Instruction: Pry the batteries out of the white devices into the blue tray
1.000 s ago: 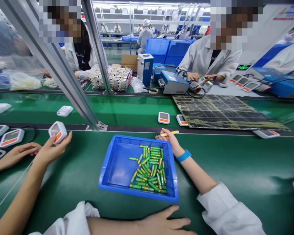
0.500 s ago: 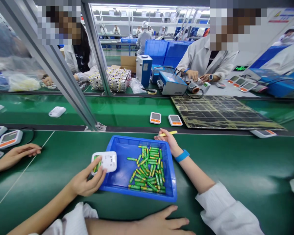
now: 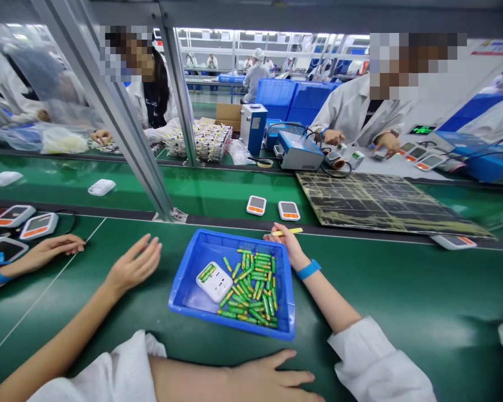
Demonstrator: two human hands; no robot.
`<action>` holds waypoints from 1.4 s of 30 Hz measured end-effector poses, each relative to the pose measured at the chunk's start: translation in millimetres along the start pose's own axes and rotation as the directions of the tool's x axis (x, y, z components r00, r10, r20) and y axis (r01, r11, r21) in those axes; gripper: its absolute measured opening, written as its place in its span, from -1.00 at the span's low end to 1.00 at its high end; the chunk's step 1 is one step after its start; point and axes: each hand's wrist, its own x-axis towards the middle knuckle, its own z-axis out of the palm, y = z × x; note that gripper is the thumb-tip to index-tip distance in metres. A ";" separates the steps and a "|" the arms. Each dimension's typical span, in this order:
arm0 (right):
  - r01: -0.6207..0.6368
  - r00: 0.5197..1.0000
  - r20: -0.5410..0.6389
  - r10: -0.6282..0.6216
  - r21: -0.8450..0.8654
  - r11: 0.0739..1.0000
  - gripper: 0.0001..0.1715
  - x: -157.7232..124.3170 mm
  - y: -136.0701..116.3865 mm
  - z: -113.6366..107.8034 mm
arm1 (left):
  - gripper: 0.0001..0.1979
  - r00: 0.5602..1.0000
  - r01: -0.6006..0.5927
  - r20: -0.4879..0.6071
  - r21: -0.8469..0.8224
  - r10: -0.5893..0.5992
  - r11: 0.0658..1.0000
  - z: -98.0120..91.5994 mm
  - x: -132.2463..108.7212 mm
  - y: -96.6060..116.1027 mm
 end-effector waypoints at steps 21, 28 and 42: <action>0.025 0.999 -0.047 -0.025 0.015 1.000 -0.71 -11.6 0.5 -2.0 | -0.25 0.528 0.448 0.848 -0.230 -0.049 0.864 0.5 44.8 -122.8; 0.028 0.997 -0.079 -0.026 0.015 1.000 -0.72 -22.1 -0.1 -6.5 | -0.87 0.613 0.714 0.769 -0.439 -0.183 0.546 0.3 61.1 -166.3; 0.073 0.991 -0.112 -0.070 0.026 0.997 -0.66 -29.8 2.1 -9.4 | -0.21 0.516 0.586 0.856 -0.343 -0.012 0.734 1.7 64.8 -108.4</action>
